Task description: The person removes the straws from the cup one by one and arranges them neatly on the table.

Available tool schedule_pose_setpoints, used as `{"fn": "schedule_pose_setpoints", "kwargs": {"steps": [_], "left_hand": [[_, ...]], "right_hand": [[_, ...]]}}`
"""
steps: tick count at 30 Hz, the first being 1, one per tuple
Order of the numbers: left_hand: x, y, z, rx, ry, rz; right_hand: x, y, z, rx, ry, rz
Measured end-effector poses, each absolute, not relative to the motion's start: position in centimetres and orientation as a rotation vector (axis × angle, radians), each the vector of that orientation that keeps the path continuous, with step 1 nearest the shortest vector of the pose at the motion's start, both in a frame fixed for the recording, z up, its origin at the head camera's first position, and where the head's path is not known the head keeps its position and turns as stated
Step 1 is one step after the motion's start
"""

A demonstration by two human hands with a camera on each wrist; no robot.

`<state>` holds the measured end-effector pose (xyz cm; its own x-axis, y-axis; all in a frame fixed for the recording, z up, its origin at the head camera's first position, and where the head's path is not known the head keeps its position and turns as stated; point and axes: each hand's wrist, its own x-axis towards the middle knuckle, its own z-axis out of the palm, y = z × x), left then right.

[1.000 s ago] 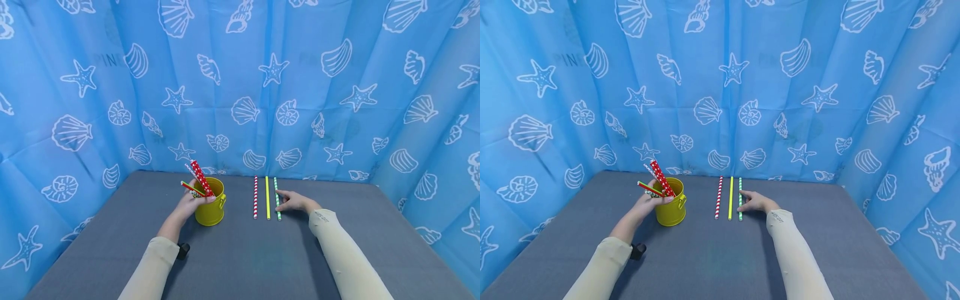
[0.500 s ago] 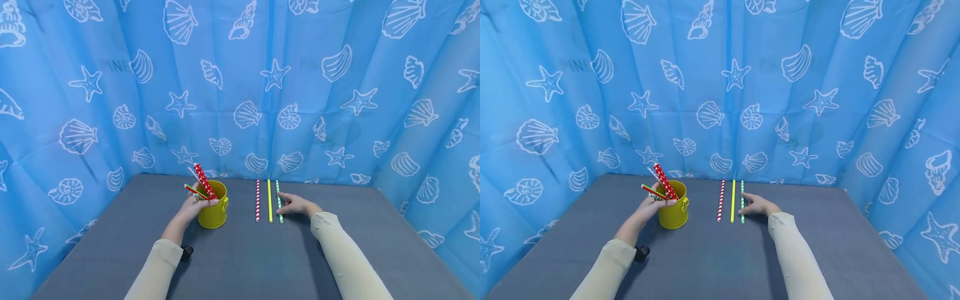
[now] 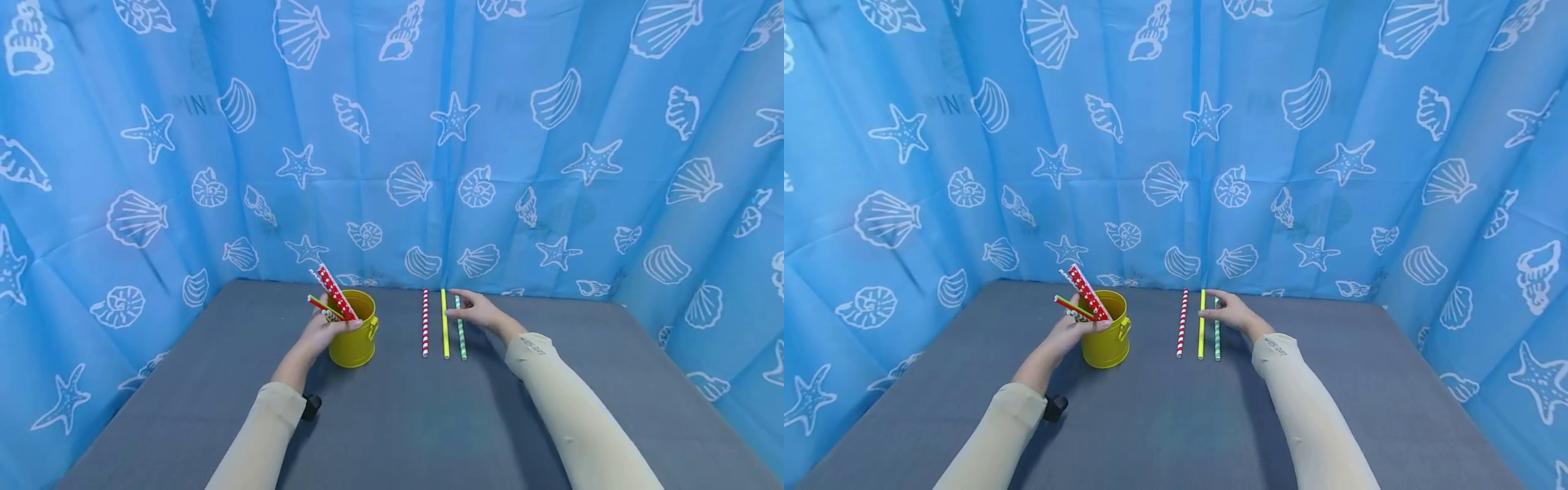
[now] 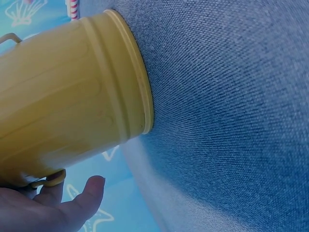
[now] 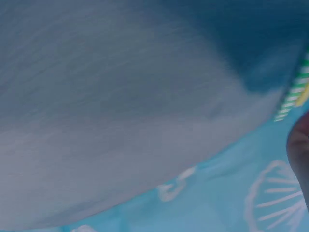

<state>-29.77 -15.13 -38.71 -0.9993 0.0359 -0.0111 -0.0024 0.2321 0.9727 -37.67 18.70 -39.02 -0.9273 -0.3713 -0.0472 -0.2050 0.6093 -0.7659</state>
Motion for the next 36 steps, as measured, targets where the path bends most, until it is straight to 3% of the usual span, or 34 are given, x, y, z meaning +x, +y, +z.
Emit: {"fn": "schedule_pose_setpoints", "kwargs": {"steps": [13, 36], "left_hand": [[-29.5, -14.9, -38.8, 0.056, 2.46, 1.935], [-29.8, -15.2, -38.7, 0.106, 2.529, 1.885]], "right_hand": [[-37.2, 11.0, -36.4, -0.677, 2.505, -1.547], [-38.1, 0.9, -35.3, -0.781, 2.487, -1.543]]}}
